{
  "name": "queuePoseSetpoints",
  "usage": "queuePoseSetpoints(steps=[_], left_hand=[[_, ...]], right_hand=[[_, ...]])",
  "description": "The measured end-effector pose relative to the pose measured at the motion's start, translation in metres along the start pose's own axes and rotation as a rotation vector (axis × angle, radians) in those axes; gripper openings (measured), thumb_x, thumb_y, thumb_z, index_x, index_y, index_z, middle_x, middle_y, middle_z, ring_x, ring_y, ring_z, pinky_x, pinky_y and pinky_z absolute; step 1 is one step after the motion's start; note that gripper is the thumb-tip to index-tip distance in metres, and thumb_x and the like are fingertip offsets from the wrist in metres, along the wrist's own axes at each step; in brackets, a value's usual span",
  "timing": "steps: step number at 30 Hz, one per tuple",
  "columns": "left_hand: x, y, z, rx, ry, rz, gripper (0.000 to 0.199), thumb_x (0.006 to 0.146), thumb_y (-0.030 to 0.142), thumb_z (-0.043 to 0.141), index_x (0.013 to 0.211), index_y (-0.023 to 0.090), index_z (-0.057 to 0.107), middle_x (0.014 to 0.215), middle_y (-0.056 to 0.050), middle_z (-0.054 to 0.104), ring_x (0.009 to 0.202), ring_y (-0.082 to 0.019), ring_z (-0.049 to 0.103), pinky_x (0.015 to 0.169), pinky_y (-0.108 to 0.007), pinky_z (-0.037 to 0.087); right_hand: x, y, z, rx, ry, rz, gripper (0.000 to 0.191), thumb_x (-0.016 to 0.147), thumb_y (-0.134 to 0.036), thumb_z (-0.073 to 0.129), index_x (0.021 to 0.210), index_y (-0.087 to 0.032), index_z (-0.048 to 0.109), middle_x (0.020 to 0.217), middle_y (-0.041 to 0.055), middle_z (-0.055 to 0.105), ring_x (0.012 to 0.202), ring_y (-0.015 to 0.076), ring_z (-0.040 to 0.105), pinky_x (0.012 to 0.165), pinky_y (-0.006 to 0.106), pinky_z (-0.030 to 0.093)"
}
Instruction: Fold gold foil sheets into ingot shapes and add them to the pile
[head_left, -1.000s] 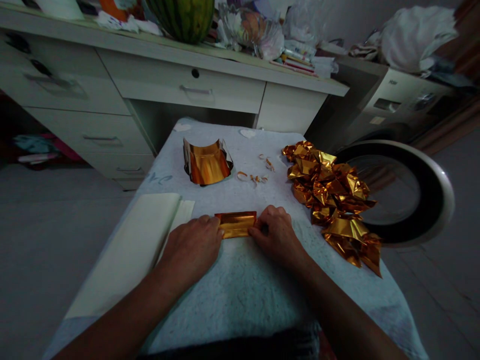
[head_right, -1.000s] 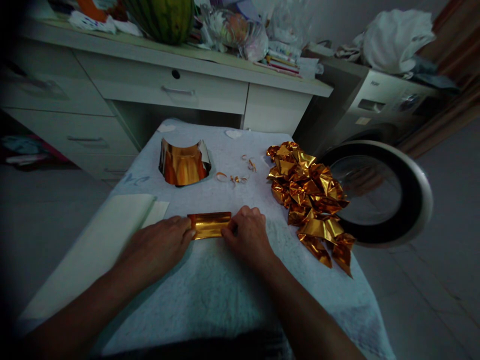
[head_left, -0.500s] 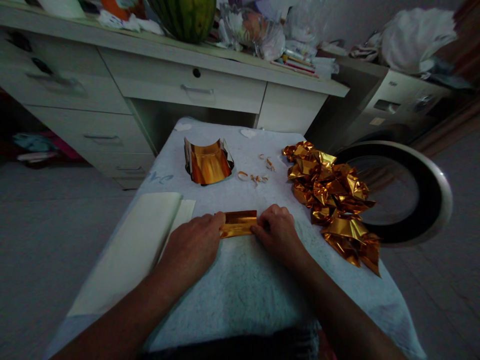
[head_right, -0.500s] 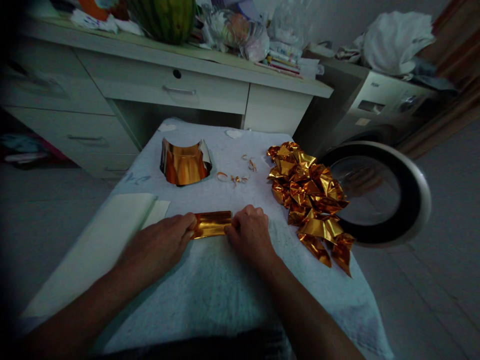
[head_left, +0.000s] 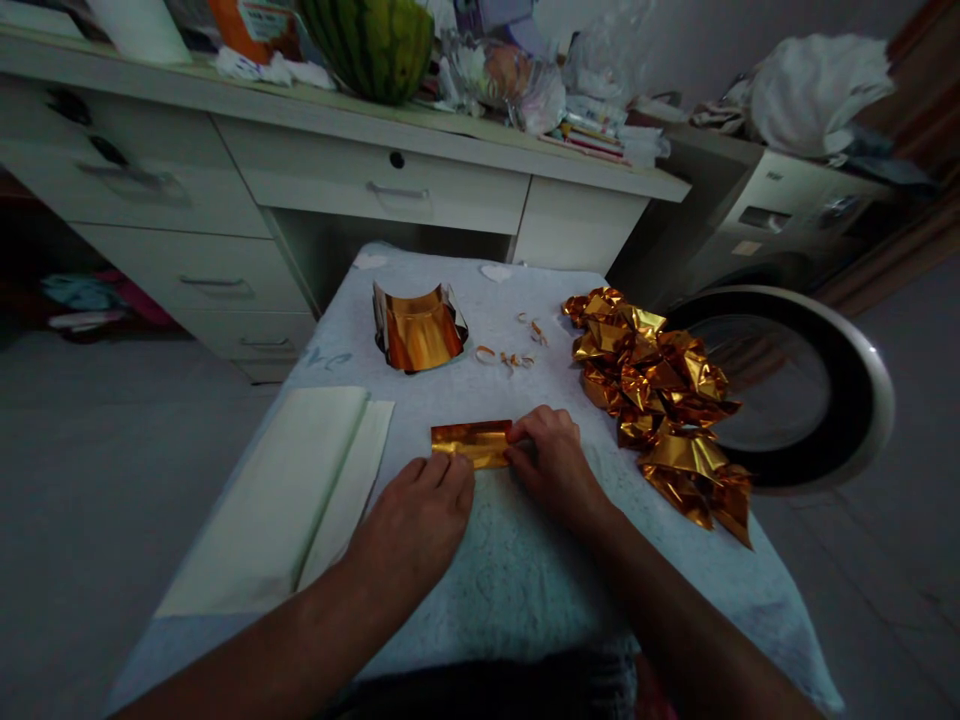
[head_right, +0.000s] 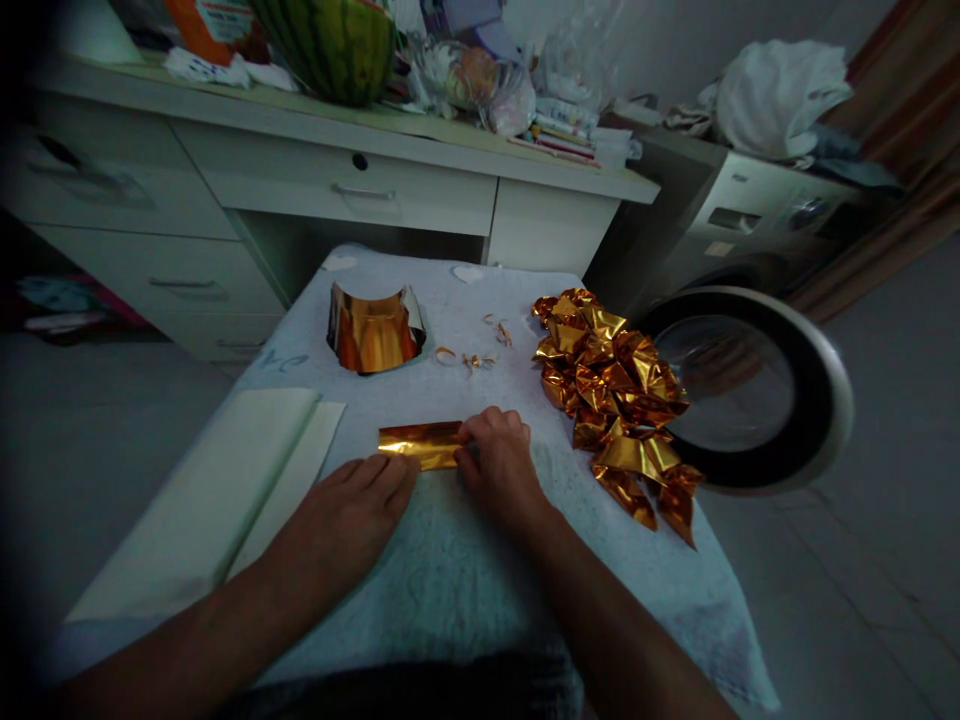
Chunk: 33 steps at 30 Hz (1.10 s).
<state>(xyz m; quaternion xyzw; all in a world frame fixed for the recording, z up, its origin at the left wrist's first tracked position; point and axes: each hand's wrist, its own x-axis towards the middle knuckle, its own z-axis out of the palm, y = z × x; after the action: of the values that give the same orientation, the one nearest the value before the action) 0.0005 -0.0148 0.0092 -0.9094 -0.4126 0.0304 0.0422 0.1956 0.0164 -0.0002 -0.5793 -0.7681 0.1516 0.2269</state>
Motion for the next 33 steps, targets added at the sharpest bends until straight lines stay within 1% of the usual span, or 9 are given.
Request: queuePoseSetpoints(steps=[4,7,10,15,19,24,27,29,33], left_hand=[[0.000,0.005,-0.002,0.011,-0.026,-0.004,0.038,0.084,-0.003,0.043,0.112,0.009,0.066,0.105,-0.013,0.065,0.092,-0.027,0.060,0.077,-0.040,0.052],[0.001,0.004,-0.003,0.023,-0.038,0.002,0.037,0.085,-0.002,0.042,0.108,0.011,0.067,0.102,-0.012,0.066,0.092,-0.027,0.060,0.078,-0.040,0.052],[-0.001,0.002,0.000,0.041,-0.024,0.018,0.038,0.085,-0.001,0.041,0.110,0.010,0.067,0.105,-0.013,0.066,0.094,-0.027,0.060,0.080,-0.040,0.053],[-0.013,0.000,0.007,0.091,0.032,-0.012,0.046,0.082,-0.004,0.042,0.120,0.010,0.064,0.118,-0.015,0.065,0.105,-0.028,0.061,0.083,-0.040,0.055],[-0.021,-0.002,0.002,0.116,0.041,-0.068,0.044,0.080,-0.005,0.042,0.110,0.010,0.069,0.103,-0.012,0.069,0.091,-0.026,0.065,0.077,-0.040,0.058],[-0.025,-0.008,0.002,0.094,0.052,-0.071,0.045,0.080,-0.006,0.040,0.110,0.010,0.069,0.107,-0.013,0.070,0.095,-0.026,0.066,0.077,-0.039,0.059],[-0.027,-0.013,0.009,0.089,0.093,-0.028,0.048,0.081,-0.006,0.036,0.114,0.009,0.067,0.113,-0.015,0.069,0.100,-0.027,0.065,0.081,-0.039,0.058],[-0.029,-0.015,0.016,0.100,0.144,0.007,0.051,0.081,-0.006,0.034,0.120,0.006,0.064,0.123,-0.018,0.065,0.109,-0.028,0.063,0.087,-0.040,0.056],[-0.031,-0.016,0.025,0.107,0.184,0.021,0.051,0.082,-0.005,0.033,0.123,0.003,0.061,0.125,-0.021,0.065,0.113,-0.030,0.062,0.090,-0.042,0.055]], right_hand=[[-0.002,-0.005,0.000,0.110,-0.056,-0.230,0.014,0.087,-0.008,0.053,0.088,-0.020,0.060,0.090,0.0035,0.062,0.089,0.0191,0.051,0.084,0.033,0.038],[-0.003,-0.009,0.004,0.126,-0.119,-0.310,0.016,0.087,-0.006,0.051,0.091,-0.018,0.061,0.088,0.0038,0.062,0.087,0.0180,0.053,0.083,0.032,0.040],[-0.001,-0.012,0.008,0.080,-0.155,-0.281,0.018,0.085,-0.004,0.052,0.091,-0.016,0.064,0.089,0.0048,0.063,0.089,0.0182,0.054,0.083,0.031,0.041],[0.004,-0.024,0.005,-0.014,-0.227,-0.156,0.020,0.086,-0.005,0.051,0.089,-0.017,0.066,0.092,0.0044,0.064,0.089,0.0172,0.055,0.083,0.030,0.040],[0.009,-0.038,0.004,-0.144,-0.264,-0.042,0.017,0.092,-0.014,0.048,0.090,-0.017,0.065,0.095,0.0062,0.065,0.090,0.0197,0.056,0.080,0.032,0.039],[0.010,-0.049,0.014,-0.274,-0.214,0.035,0.014,0.092,-0.027,0.051,0.096,-0.018,0.062,0.101,0.0086,0.065,0.093,0.0237,0.056,0.079,0.037,0.040],[0.008,-0.052,0.023,-0.301,-0.160,0.057,0.021,0.091,-0.036,0.055,0.101,-0.018,0.061,0.101,0.0090,0.064,0.095,0.0257,0.055,0.082,0.039,0.040],[0.007,-0.053,0.027,-0.308,-0.128,0.059,0.027,0.090,-0.041,0.056,0.103,-0.018,0.060,0.102,0.0095,0.064,0.097,0.0265,0.055,0.083,0.041,0.040],[0.006,-0.055,0.030,-0.326,-0.100,0.077,0.033,0.089,-0.047,0.056,0.102,-0.017,0.059,0.101,0.0112,0.063,0.096,0.0274,0.054,0.083,0.042,0.040]])
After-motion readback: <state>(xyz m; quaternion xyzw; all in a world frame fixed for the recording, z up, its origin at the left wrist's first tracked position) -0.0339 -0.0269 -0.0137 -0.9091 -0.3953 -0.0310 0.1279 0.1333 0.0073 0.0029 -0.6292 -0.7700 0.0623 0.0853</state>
